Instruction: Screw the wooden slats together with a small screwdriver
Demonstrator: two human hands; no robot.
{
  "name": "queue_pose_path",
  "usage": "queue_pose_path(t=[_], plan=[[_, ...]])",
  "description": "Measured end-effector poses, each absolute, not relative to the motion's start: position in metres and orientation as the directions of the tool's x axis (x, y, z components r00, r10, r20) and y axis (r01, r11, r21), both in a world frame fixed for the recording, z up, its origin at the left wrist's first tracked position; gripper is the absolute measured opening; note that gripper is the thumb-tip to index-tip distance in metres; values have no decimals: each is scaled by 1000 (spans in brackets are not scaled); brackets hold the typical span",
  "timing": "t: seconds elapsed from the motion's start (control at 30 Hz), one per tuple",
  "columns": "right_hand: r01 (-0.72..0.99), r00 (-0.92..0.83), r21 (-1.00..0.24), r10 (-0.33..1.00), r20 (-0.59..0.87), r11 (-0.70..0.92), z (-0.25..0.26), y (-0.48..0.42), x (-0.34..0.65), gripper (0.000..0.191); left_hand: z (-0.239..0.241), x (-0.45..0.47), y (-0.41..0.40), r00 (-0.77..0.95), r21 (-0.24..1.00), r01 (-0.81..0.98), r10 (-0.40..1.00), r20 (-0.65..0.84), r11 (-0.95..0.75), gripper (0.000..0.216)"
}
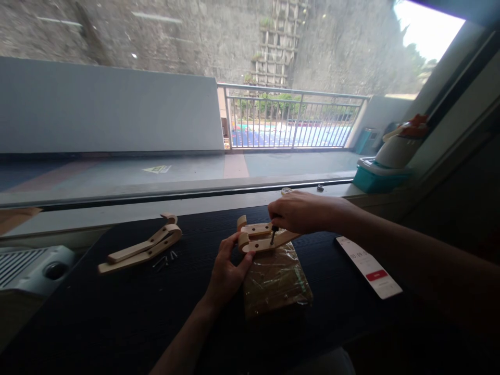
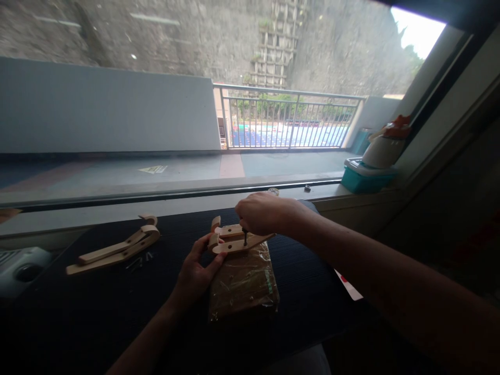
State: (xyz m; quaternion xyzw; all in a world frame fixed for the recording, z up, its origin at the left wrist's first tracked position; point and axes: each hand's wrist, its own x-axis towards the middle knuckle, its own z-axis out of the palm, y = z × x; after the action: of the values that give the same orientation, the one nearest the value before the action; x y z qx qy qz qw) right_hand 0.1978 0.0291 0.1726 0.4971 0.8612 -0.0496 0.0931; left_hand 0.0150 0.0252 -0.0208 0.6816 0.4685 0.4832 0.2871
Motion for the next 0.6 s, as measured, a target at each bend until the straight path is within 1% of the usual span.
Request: queue_pose_path(t=[0.13,0.4,0.6], plan=[[857,-499,6,834,-234,515,177,28,198,22,-18,15,24,97,857,354,926,366,-376,43],[798,-595,-45,774,-216,601,182,29,205,21,-19,16,25,64,872,313,925,376,-376,45],[833,-551,-69,814,-185,549,171,33,201,27,-19,15,26,72,867,316,921,384,-386,44]])
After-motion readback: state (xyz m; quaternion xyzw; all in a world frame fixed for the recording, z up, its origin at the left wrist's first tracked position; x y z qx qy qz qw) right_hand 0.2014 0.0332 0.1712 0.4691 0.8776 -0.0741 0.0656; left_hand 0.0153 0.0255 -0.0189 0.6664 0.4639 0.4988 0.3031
